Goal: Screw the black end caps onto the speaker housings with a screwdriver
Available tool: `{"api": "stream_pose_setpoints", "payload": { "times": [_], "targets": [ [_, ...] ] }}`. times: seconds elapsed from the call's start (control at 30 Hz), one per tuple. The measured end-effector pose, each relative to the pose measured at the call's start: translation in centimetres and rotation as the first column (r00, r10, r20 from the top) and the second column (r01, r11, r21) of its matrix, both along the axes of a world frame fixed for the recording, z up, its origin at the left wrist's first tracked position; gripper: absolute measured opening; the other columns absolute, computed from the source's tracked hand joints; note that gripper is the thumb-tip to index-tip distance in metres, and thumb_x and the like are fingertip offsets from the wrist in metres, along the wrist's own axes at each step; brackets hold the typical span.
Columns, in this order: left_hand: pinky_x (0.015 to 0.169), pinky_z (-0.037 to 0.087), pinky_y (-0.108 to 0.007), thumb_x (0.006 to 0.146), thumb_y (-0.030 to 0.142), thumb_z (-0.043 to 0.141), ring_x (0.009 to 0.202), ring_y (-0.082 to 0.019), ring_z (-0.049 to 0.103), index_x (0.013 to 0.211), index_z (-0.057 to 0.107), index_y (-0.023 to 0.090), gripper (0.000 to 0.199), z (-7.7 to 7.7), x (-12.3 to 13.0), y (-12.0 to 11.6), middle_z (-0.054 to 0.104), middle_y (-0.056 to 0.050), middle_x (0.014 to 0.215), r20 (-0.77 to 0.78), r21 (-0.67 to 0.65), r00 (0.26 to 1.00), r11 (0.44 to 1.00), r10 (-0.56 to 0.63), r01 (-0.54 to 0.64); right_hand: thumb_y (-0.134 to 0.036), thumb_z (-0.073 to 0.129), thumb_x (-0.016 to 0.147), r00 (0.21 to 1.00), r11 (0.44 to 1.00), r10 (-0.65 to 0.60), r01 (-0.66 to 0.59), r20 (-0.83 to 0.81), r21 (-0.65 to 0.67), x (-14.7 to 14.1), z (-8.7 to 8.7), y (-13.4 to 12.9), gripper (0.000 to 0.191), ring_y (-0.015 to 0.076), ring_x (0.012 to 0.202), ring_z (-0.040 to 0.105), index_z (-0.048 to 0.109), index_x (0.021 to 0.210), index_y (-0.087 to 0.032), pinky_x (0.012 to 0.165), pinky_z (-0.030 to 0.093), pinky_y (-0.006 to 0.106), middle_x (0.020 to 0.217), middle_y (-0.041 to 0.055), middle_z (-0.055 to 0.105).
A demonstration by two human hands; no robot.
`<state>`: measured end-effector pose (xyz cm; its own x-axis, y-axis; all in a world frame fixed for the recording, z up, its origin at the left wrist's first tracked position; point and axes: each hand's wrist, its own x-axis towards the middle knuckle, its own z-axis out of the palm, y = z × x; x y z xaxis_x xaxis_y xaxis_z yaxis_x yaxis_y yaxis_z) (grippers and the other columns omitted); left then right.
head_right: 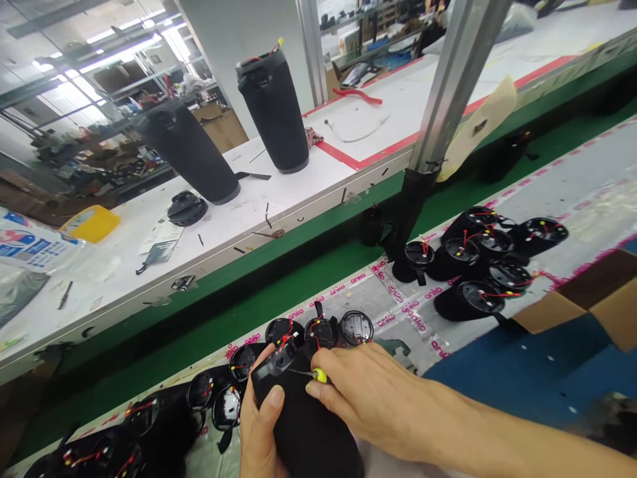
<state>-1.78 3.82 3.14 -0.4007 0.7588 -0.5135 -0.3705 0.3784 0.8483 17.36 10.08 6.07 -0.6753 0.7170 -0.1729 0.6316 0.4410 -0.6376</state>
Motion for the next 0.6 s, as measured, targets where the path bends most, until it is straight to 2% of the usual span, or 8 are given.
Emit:
{"api": "stream_pose_setpoints", "payload": {
  "times": [0.1, 0.23, 0.33, 0.4, 0.47, 0.5, 0.53, 0.6],
  "targets": [
    [0.106, 0.058, -0.051, 0.063, 0.058, 0.089, 0.123, -0.041, 0.071, 0.145, 0.057, 0.022, 0.095, -0.2, -0.4, -0.1, 0.077, -0.016, 0.128, -0.054, 0.024, 0.998, 0.999, -0.041, 0.042, -0.031, 0.052, 0.109, 0.994, 0.98, 0.103, -0.109, 0.046, 0.164, -0.2, 0.1, 1.2, 0.013, 0.0233, 0.078, 0.071, 0.06, 0.102, -0.024, 0.064, 0.038, 0.036, 0.092, 0.0001, 0.072],
    [0.114, 0.052, -0.05, 0.061, 0.057, 0.09, 0.133, -0.041, 0.065, 0.145, 0.057, 0.023, 0.096, -0.1, -0.6, -0.1, 0.072, -0.016, 0.137, -0.068, 0.037, 0.995, 0.997, -0.069, 0.071, -0.031, 0.058, 0.106, 0.972, 0.887, 0.191, -0.231, 0.138, 0.4, -0.4, 0.1, 2.1, 0.008, 0.0234, 0.075, 0.068, 0.058, 0.104, -0.023, 0.058, 0.03, 0.037, 0.087, 0.0008, 0.068],
    [0.115, 0.051, -0.05, 0.06, 0.057, 0.091, 0.132, -0.04, 0.066, 0.145, 0.056, 0.025, 0.097, 0.1, -0.6, 0.0, 0.071, -0.015, 0.14, -0.058, 0.011, 0.993, 0.994, -0.105, 0.105, -0.031, 0.064, 0.103, 0.956, 0.833, 0.227, -0.29, 0.186, 0.471, -0.6, 0.3, 2.3, 0.01, 0.0226, 0.073, 0.066, 0.057, 0.103, -0.023, 0.055, 0.028, 0.037, 0.086, 0.001, 0.067],
    [0.115, 0.051, -0.05, 0.06, 0.056, 0.091, 0.13, -0.04, 0.067, 0.144, 0.056, 0.026, 0.096, 0.2, -0.6, 0.0, 0.072, -0.014, 0.138, -0.057, 0.016, 0.991, 0.992, -0.125, 0.126, -0.031, 0.066, 0.101, 0.952, 0.82, 0.223, -0.3, 0.211, 0.488, -0.6, 0.5, 2.4, 0.011, 0.0227, 0.072, 0.065, 0.058, 0.1, -0.024, 0.055, 0.028, 0.036, 0.084, 0.0014, 0.066],
    [0.112, 0.053, -0.05, 0.061, 0.054, 0.09, 0.127, -0.04, 0.069, 0.143, 0.057, 0.025, 0.094, -0.1, -0.6, -0.1, 0.075, -0.014, 0.133, -0.024, 0.043, 0.992, 0.991, -0.123, 0.124, -0.03, 0.064, 0.102, 0.958, 0.84, 0.22, -0.281, 0.183, 0.463, -0.4, 0.8, 2.4, 0.009, 0.0231, 0.074, 0.066, 0.059, 0.099, -0.024, 0.057, 0.032, 0.035, 0.085, 0.0018, 0.067],
    [0.11, 0.055, -0.051, 0.061, 0.054, 0.09, 0.126, -0.041, 0.069, 0.143, 0.058, 0.026, 0.093, -0.3, -0.6, -0.1, 0.077, -0.014, 0.13, 0.02, 0.061, 0.994, 0.992, -0.11, 0.109, -0.031, 0.063, 0.103, 0.967, 0.875, 0.212, -0.251, 0.139, 0.414, -0.3, 0.9, 2.4, 0.008, 0.0231, 0.076, 0.067, 0.06, 0.101, -0.024, 0.059, 0.035, 0.035, 0.087, 0.0018, 0.068],
    [0.108, 0.056, -0.053, 0.061, 0.055, 0.089, 0.124, -0.042, 0.07, 0.143, 0.059, 0.027, 0.092, -0.6, -0.7, -0.2, 0.078, -0.013, 0.126, 0.068, 0.078, 0.994, 0.994, -0.087, 0.082, -0.033, 0.061, 0.104, 0.979, 0.92, 0.187, -0.203, 0.078, 0.336, -0.1, 1.0, 2.3, 0.009, 0.0228, 0.08, 0.068, 0.061, 0.104, -0.024, 0.064, 0.039, 0.034, 0.091, 0.0015, 0.07],
    [0.105, 0.058, -0.054, 0.066, 0.063, 0.083, 0.124, -0.044, 0.07, 0.141, 0.064, 0.027, 0.085, -1.2, -0.7, -0.4, 0.079, -0.014, 0.124, 0.121, 0.122, 0.992, 0.992, -0.028, 0.013, -0.04, 0.058, 0.106, 0.998, 0.994, 0.055, -0.051, -0.04, 0.102, 0.3, 0.8, 2.0, 0.018, 0.0228, 0.09, 0.07, 0.062, 0.118, -0.027, 0.075, 0.046, 0.035, 0.102, 0.0009, 0.072]
  ]
}}
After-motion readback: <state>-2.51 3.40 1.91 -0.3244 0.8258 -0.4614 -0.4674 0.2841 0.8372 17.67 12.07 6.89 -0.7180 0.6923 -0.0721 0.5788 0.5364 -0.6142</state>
